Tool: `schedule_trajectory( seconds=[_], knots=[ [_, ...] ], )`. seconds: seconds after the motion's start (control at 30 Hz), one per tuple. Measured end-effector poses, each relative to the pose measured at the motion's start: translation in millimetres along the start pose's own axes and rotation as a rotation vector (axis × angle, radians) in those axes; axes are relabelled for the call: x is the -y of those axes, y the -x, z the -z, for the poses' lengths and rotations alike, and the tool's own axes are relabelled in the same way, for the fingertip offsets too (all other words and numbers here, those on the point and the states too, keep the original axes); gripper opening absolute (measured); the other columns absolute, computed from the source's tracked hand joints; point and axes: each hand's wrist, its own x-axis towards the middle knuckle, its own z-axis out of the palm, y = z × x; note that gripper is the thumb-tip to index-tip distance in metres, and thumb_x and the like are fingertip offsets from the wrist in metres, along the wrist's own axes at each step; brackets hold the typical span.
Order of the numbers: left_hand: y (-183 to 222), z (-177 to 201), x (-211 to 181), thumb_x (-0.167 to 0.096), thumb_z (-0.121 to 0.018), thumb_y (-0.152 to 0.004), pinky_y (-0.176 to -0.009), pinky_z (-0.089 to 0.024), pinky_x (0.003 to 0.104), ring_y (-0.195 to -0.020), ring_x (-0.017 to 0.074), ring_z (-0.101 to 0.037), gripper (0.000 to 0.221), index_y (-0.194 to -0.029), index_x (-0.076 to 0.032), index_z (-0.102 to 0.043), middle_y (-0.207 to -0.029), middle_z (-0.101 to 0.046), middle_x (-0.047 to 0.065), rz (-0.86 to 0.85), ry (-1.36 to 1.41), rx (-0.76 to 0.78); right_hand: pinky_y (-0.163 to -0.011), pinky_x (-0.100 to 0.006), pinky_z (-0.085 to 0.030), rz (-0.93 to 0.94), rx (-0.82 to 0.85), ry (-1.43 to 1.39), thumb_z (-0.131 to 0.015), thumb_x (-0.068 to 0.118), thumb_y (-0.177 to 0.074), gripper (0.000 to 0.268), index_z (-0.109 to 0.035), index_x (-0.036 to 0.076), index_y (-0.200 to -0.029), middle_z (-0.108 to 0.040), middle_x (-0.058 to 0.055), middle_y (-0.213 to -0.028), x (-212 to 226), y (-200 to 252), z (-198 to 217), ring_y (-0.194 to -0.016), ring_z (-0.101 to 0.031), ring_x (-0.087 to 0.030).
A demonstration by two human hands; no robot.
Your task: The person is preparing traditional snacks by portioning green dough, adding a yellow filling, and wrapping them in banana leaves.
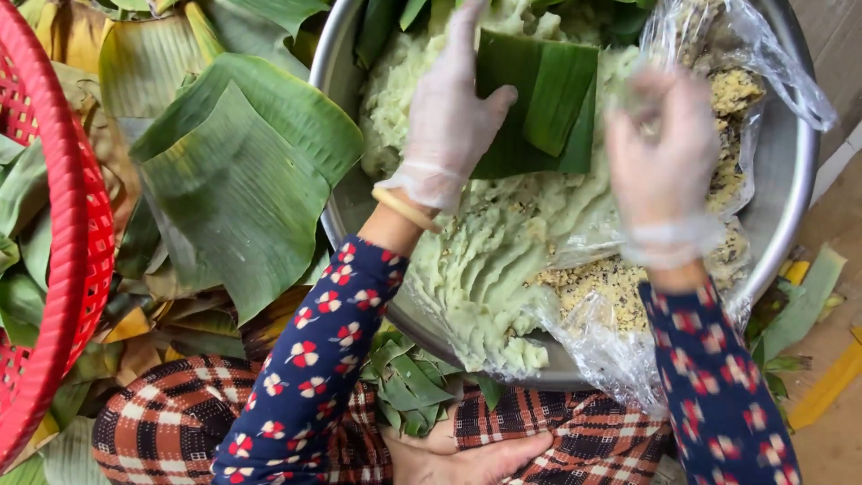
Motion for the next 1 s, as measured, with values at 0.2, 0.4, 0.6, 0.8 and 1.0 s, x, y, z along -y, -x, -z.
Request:
schedule_trajectory(
  seconds=[0.2, 0.4, 0.6, 0.8, 1.0],
  knots=[
    [71.3, 25.5, 16.6, 0.001, -0.071, -0.096, -0.086, -0.066, 0.024, -0.102, 0.0156, -0.068, 0.069, -0.151, -0.023, -0.036, -0.13, -0.063, 0.01, -0.107, 0.413, -0.226, -0.047, -0.027, -0.055, -0.583, 1.143, 0.242, -0.054, 0.021, -0.101, 0.054, -0.044, 0.027, -0.153, -0.06, -0.012, -0.139, 54.4, 83.9, -37.4, -0.053, -0.059, -0.013],
    [127.7, 29.6, 48.1, 0.0, -0.059, -0.09, -0.08, -0.063, 0.035, -0.091, 0.0198, -0.073, 0.045, -0.127, -0.025, -0.065, -0.101, -0.077, 0.007, 0.178, 0.472, -0.42, -0.102, -0.062, -0.049, -0.018, 1.319, 0.139, -0.054, 0.03, -0.092, 0.039, -0.072, 0.01, -0.121, -0.075, -0.022, -0.112, 48.0, 139.5, -32.4, -0.11, -0.066, -0.047],
    [131.8, 24.5, 43.3, 0.001, -0.057, -0.091, -0.078, -0.066, 0.032, -0.08, 0.0142, -0.073, 0.033, -0.109, -0.02, -0.075, -0.089, -0.077, 0.007, 0.276, 0.771, -0.356, -0.093, -0.063, -0.053, 0.018, 1.24, 0.075, -0.05, 0.032, -0.097, 0.042, -0.069, -0.004, -0.109, -0.07, -0.032, -0.102, 45.6, 173.3, -34.7, -0.104, -0.065, -0.052],
    [137.0, 15.4, 45.4, 0.001, -0.058, -0.091, -0.079, -0.065, 0.03, -0.082, 0.0142, -0.072, 0.031, -0.107, -0.016, -0.077, -0.09, -0.076, 0.009, 0.331, 0.875, -0.275, -0.088, -0.037, -0.063, -0.143, 1.111, 0.068, -0.049, 0.053, -0.101, 0.049, -0.075, 0.012, -0.107, -0.076, -0.012, -0.092, 22.9, 188.6, 19.8, -0.091, -0.077, -0.027],
    [168.2, -0.2, 21.1, -0.015, -0.068, -0.095, -0.083, -0.065, 0.036, -0.098, 0.0218, -0.073, 0.02, -0.113, -0.013, -0.075, -0.106, -0.075, 0.013, 0.463, 1.021, 0.084, -0.06, -0.03, -0.063, -0.567, 0.282, -0.812, -0.053, 0.041, -0.109, 0.046, -0.067, 0.006, -0.082, -0.072, -0.017, -0.069, 104.8, 119.1, 41.8, -0.057, -0.073, -0.018]
  ],
)
